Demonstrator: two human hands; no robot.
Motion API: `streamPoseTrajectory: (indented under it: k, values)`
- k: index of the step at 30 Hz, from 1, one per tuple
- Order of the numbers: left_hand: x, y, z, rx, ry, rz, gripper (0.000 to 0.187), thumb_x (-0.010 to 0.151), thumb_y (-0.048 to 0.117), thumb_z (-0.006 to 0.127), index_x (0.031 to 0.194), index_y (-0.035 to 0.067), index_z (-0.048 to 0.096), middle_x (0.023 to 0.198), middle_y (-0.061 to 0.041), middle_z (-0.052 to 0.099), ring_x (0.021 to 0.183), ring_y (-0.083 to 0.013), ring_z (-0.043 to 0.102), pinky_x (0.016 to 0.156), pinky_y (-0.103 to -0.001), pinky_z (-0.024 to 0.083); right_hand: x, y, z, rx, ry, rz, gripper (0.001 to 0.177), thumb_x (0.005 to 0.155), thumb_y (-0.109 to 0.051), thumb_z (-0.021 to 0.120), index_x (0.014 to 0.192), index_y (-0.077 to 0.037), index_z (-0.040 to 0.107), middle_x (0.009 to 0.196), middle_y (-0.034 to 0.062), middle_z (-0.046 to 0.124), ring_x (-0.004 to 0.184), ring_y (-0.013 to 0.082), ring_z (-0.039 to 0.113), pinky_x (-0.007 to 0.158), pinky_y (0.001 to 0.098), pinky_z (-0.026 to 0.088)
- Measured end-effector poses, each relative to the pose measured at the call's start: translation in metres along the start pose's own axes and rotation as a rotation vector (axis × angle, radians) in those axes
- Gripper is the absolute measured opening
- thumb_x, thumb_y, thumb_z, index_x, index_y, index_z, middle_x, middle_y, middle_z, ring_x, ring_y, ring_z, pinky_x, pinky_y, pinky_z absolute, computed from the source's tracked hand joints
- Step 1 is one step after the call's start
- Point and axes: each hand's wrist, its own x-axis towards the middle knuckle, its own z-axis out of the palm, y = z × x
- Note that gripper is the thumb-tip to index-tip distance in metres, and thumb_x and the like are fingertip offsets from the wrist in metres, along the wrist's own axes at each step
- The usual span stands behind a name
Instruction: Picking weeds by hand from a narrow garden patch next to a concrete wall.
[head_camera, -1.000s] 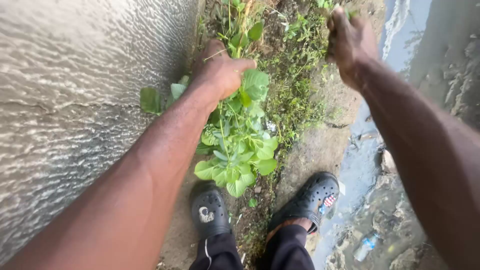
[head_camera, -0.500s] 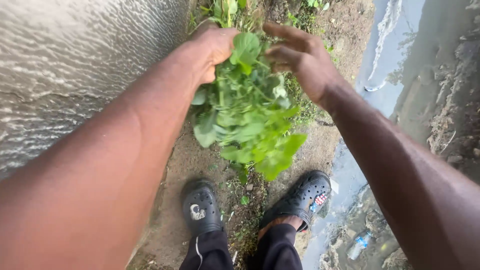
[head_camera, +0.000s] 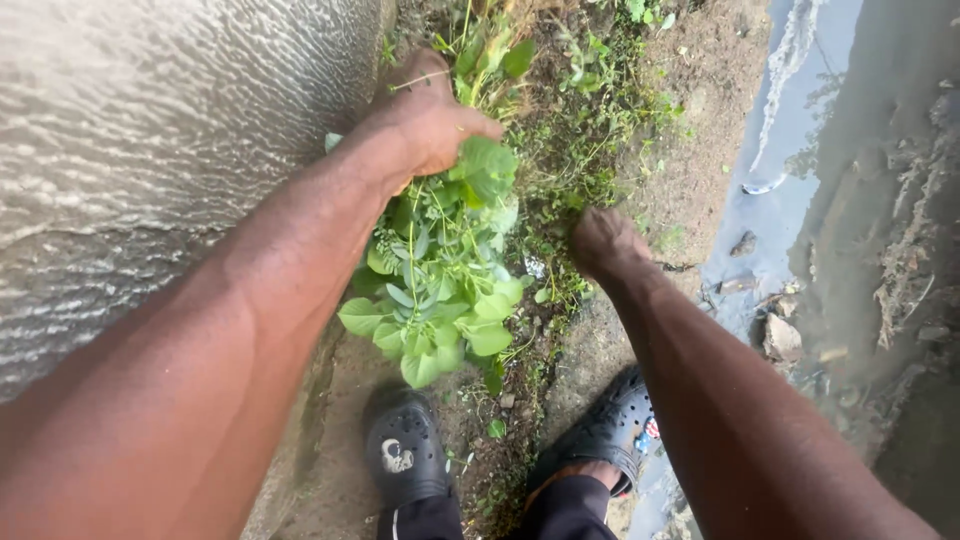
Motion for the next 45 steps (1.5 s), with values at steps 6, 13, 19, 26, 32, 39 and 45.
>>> streamPoseTrajectory:
  k: [6, 13, 19, 26, 32, 39, 45]
  values:
    - [0.040, -0.042, 0.020, 0.206, 0.076, 0.222, 0.047, 0.078, 0.009, 0.086, 0.122, 0.008, 0.070, 0.125, -0.016, 0.066, 0.114, -0.0278, 0.065, 0.093, -0.034, 0.057, 0.008, 0.031, -0.042, 0.479, 0.415, -0.063, 0.048, 0.116, -0.035, 0.033, 0.114, 0.003, 0.062, 0.078, 0.0100, 0.060, 0.055, 0.0098, 0.044, 0.045, 0.0299, 0.043]
    - [-0.014, 0.005, -0.010, -0.092, 0.043, -0.178, 0.069, 0.081, 0.024, 0.084, 0.136, -0.004, 0.053, 0.129, -0.018, 0.064, 0.117, -0.0312, 0.068, 0.101, -0.042, 0.057, -0.044, -0.015, -0.081, 0.083, 0.136, -0.247, 0.079, 0.103, -0.065, 0.035, 0.147, 0.002, 0.033, 0.083, 0.0097, 0.062, 0.058, 0.0153, 0.055, 0.044, 0.0296, 0.050]
    - [-0.003, -0.008, 0.003, -0.039, 0.118, -0.180, 0.076, 0.076, 0.033, 0.089, 0.133, -0.003, 0.053, 0.131, -0.017, 0.058, 0.123, -0.0310, 0.058, 0.107, -0.047, 0.047, -0.034, -0.076, -0.061, -0.150, 0.083, -0.037, 0.084, 0.097, -0.076, 0.038, 0.134, -0.001, 0.047, 0.083, 0.0134, 0.064, 0.052, 0.0129, 0.049, 0.041, 0.0294, 0.044]
    - [0.004, -0.016, 0.003, -0.110, 0.124, -0.190, 0.065, 0.078, 0.032, 0.085, 0.126, -0.003, 0.058, 0.129, -0.018, 0.063, 0.121, -0.0304, 0.064, 0.103, -0.040, 0.056, 0.029, -0.027, -0.031, 0.183, 0.145, -0.327, 0.039, 0.108, -0.037, 0.032, 0.115, -0.006, 0.055, 0.070, 0.0105, 0.060, 0.045, 0.0158, 0.048, 0.031, 0.0305, 0.043]
    - [0.006, -0.009, -0.005, -0.014, 0.114, -0.199, 0.057, 0.082, 0.039, 0.084, 0.116, -0.003, 0.070, 0.122, -0.022, 0.071, 0.115, -0.0328, 0.071, 0.100, -0.043, 0.057, 0.009, 0.011, -0.103, 0.361, 0.510, -0.080, 0.056, 0.109, -0.051, 0.031, 0.116, -0.003, 0.059, 0.067, 0.0074, 0.060, 0.046, 0.0142, 0.048, 0.033, 0.0317, 0.039]
    - [0.019, -0.013, 0.001, -0.059, 0.218, -0.200, 0.071, 0.073, 0.039, 0.089, 0.121, -0.005, 0.061, 0.121, -0.024, 0.066, 0.113, -0.0359, 0.067, 0.097, -0.042, 0.055, 0.045, -0.040, -0.110, -0.044, 0.255, -0.084, 0.072, 0.104, -0.067, 0.041, 0.125, 0.001, 0.053, 0.087, 0.0143, 0.058, 0.056, 0.0164, 0.053, 0.041, 0.0331, 0.046]
    - [0.038, -0.029, 0.021, -0.015, 0.259, -0.079, 0.070, 0.072, 0.039, 0.090, 0.116, -0.008, 0.063, 0.121, -0.026, 0.064, 0.112, -0.0380, 0.065, 0.097, -0.043, 0.054, 0.116, -0.003, -0.106, 0.024, 0.496, -0.061, 0.047, 0.113, -0.036, 0.031, 0.112, 0.001, 0.060, 0.075, 0.0092, 0.058, 0.056, 0.0147, 0.050, 0.043, 0.0340, 0.045]
